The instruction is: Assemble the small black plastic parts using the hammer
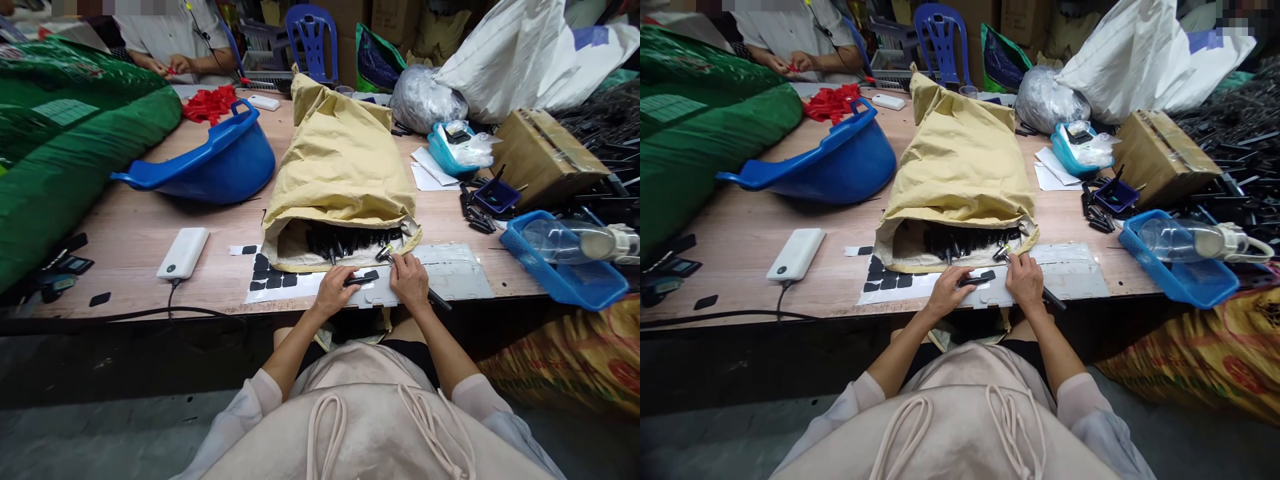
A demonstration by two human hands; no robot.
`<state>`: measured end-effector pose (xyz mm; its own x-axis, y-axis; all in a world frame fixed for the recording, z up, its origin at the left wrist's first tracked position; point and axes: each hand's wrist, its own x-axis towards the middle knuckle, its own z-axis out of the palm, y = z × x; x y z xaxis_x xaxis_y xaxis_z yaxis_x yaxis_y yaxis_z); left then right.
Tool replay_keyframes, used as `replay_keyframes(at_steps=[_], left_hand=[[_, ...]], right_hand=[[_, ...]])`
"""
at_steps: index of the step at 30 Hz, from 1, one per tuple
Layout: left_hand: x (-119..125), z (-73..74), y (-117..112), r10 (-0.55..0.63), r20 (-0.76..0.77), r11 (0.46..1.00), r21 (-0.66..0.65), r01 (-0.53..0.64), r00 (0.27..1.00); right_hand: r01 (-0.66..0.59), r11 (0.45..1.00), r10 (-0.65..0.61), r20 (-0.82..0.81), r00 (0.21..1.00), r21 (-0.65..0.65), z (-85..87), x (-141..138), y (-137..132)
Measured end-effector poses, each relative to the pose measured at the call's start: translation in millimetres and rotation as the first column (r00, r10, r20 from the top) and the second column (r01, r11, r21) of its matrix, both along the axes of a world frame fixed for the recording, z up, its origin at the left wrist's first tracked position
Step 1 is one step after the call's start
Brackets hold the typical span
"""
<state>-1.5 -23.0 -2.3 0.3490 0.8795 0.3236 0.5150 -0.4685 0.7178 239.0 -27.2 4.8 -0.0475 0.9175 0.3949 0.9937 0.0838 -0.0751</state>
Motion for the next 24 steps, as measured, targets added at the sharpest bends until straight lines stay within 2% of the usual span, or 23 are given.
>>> replay_keyframes(at_steps=[4, 8, 12, 15, 18, 21, 24], left_hand=[[-3.7, -2.6, 4.2, -0.037, 0.055, 0.999, 0.004, 0.037, 0.998], [-2.4, -2.3, 1.4, 0.04, 0.044, 0.999, 0.021, -0.041, 0.998], [1.7, -0.9, 2.4, 0.084, 0.007, 0.996, 0.004, -0.084, 0.996], [2.8, 1.4, 5.5, 0.068, -0.023, 0.997, -0.035, -0.069, 0.997], [3.0, 3.9, 8.2, 0.057, -0.05, 0.994, -0.086, -0.061, 0.997], [3.7, 4.5, 9.9, 0.054, -0.068, 0.99, -0.123, -0.062, 0.996], [4.8, 2.7, 10.8, 0.061, -0.063, 0.989, -0.132, -0.068, 0.996]], right_hand=[[-0.005, 1.0, 0.006, -0.014, 1.0, 0.008, -1.0, 1.2, 0.0], [-0.031, 0.999, 0.032, -0.057, 0.998, 0.012, -2.6, 5.7, 1.7], [-0.069, 0.997, 0.076, -0.2, 0.977, 0.038, 4.3, 7.3, -1.8], [-0.093, 0.993, 0.116, -0.391, 0.913, 0.078, 16.3, 0.0, -14.1], [-0.147, 0.988, 0.152, -0.549, 0.822, 0.055, 27.0, -13.6, -31.6], [-0.238, 0.971, 0.193, -0.618, 0.762, 0.009, 30.5, -27.2, -46.1], [-0.321, 0.946, 0.234, -0.619, 0.75, -0.031, 29.4, -36.7, -53.0]])
